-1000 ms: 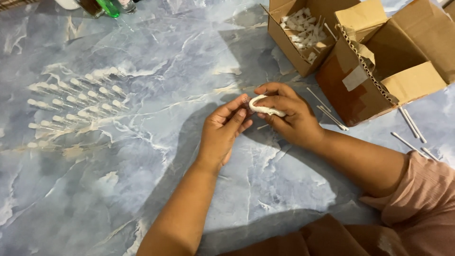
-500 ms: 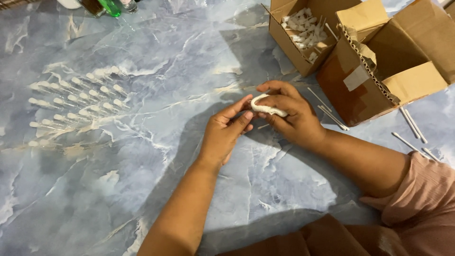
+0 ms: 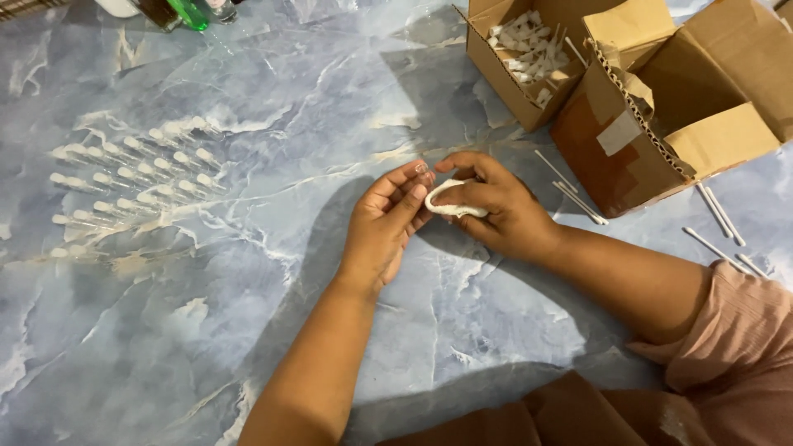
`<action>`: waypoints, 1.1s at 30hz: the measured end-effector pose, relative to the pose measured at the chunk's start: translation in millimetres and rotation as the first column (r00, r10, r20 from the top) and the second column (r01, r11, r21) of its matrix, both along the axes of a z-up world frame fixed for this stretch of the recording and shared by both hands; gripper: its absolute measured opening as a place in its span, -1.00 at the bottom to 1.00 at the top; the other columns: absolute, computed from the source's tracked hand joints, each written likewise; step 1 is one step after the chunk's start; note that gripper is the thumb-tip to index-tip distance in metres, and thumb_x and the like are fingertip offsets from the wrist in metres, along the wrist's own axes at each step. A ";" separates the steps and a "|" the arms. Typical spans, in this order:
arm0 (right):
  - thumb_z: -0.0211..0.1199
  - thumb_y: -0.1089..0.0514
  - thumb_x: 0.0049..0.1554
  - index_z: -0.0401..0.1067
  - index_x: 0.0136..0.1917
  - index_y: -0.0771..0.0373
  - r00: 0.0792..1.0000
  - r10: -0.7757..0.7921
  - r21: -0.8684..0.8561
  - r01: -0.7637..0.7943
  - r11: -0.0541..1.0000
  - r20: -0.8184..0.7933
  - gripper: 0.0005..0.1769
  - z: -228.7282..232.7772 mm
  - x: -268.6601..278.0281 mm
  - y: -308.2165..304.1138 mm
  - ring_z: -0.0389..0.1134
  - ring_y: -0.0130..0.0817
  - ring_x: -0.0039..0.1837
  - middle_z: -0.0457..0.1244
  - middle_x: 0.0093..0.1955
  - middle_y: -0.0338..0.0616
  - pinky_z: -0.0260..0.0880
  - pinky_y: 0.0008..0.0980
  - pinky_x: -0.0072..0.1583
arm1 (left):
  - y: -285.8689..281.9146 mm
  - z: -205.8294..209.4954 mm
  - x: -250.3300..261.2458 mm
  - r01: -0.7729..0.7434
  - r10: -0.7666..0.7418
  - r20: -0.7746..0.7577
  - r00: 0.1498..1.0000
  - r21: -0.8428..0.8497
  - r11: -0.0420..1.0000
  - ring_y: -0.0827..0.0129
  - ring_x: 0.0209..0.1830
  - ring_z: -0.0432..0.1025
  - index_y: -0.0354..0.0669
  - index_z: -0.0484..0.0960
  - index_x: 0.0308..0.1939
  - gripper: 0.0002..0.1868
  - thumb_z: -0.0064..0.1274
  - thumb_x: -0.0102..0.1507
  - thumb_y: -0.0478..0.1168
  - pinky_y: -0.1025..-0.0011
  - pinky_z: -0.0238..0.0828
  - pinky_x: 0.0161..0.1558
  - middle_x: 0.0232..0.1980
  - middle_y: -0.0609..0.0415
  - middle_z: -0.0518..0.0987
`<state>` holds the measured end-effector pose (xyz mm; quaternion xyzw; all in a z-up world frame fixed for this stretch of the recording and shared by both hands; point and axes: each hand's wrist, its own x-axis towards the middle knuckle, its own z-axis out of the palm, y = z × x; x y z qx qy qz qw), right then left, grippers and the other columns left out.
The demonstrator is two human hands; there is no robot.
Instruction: Wrapping and packing small perfume sample vials into a cardboard box after cleaning them with a cloth and cotton swabs.
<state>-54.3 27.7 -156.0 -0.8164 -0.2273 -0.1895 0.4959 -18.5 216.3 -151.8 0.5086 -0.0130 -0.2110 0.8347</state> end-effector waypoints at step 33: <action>0.33 0.34 0.15 0.59 0.08 0.25 1.000 -0.026 0.035 0.025 0.999 0.011 -0.79 16.2 -0.8 -4.3 0.39 0.05 0.09 0.21 0.35 0.18 0.40 -0.09 0.08 | 0.4 9.3 -2.3 0.023 -0.023 -0.012 1.000 0.006 1.000 0.33 -0.03 0.59 -0.21 0.57 0.29 -0.57 0.14 0.33 -0.32 0.35 0.67 0.02 0.04 0.01 0.58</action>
